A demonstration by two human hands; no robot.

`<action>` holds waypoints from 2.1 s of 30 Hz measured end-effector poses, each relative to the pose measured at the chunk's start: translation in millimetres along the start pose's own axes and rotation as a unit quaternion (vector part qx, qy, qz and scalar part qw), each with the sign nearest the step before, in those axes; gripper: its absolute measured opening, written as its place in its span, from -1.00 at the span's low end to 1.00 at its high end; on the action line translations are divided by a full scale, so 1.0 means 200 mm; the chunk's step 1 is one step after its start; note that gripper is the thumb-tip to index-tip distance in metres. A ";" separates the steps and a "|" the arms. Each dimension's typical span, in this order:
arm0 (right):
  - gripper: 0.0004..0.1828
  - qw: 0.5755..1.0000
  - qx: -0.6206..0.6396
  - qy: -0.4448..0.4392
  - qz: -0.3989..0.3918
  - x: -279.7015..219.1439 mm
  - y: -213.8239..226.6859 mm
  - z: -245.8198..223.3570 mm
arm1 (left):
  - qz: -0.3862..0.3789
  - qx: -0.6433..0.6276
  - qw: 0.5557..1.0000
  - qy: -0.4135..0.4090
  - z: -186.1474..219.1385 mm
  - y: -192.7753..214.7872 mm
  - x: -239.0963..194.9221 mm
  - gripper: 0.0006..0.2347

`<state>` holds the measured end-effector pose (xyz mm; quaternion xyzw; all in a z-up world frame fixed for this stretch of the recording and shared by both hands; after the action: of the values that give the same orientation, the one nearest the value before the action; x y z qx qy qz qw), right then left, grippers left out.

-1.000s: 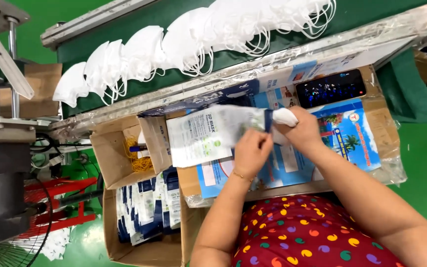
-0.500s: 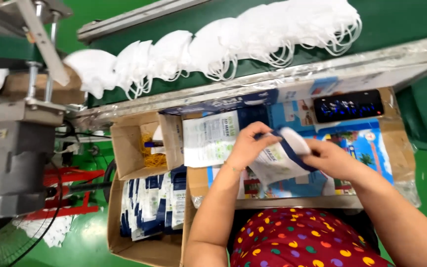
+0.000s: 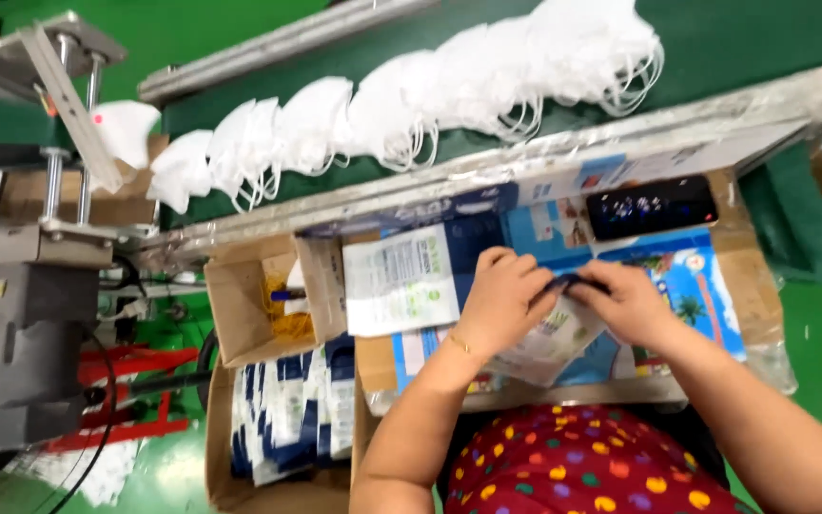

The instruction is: Packing face masks from a conveyor belt into individual plastic bags and then into larger boxes.

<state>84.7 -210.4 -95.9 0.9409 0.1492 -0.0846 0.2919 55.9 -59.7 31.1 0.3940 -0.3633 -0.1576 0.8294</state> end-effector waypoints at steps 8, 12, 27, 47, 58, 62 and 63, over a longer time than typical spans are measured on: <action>-0.85 0.993 0.082 0.056 -0.068 0.00 0.07 0.03 | 0.006 -0.028 0.998 -0.052 0.05 0.01 0.12 -0.92; -0.84 0.989 0.088 -0.010 -0.119 0.07 0.14 0.33 | -0.003 -0.054 0.999 0.009 -0.08 0.01 0.23 -0.95; -0.49 0.842 0.535 -0.067 0.000 0.07 0.37 0.35 | -0.074 0.410 0.903 0.105 -0.84 -0.33 1.17 -0.73; -0.22 0.982 0.170 0.061 0.045 -0.05 -0.06 0.12 | -0.095 -0.074 0.991 0.061 -0.18 -0.22 -0.09 0.00; -0.20 0.986 0.141 0.090 0.012 -0.04 -0.18 0.10 | -0.120 0.003 0.991 0.065 -0.19 -0.33 -0.14 -0.10; -0.28 0.980 0.186 0.005 -0.065 0.03 -0.22 0.28 | -0.076 -0.059 0.994 0.045 -0.19 -0.29 -0.23 -0.30; -0.37 0.979 0.181 -0.045 -0.078 0.07 -0.21 0.35 | -0.026 -0.087 0.995 0.036 -0.21 -0.22 -0.23 -0.40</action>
<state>78.3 -214.3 -178.9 0.9589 0.1914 -0.1749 0.1153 55.2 -40.8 -43.0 0.3352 -0.3076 -0.1956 0.8688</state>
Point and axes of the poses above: each hand's wrist, its own x-axis towards the middle knuckle, its own y-axis out of the back of the hand, z = x × y, the point moved 10 cm from there along x, towards the middle knuckle, and after that the axes turned 11 degrees about -y, right-handed, at the moved point
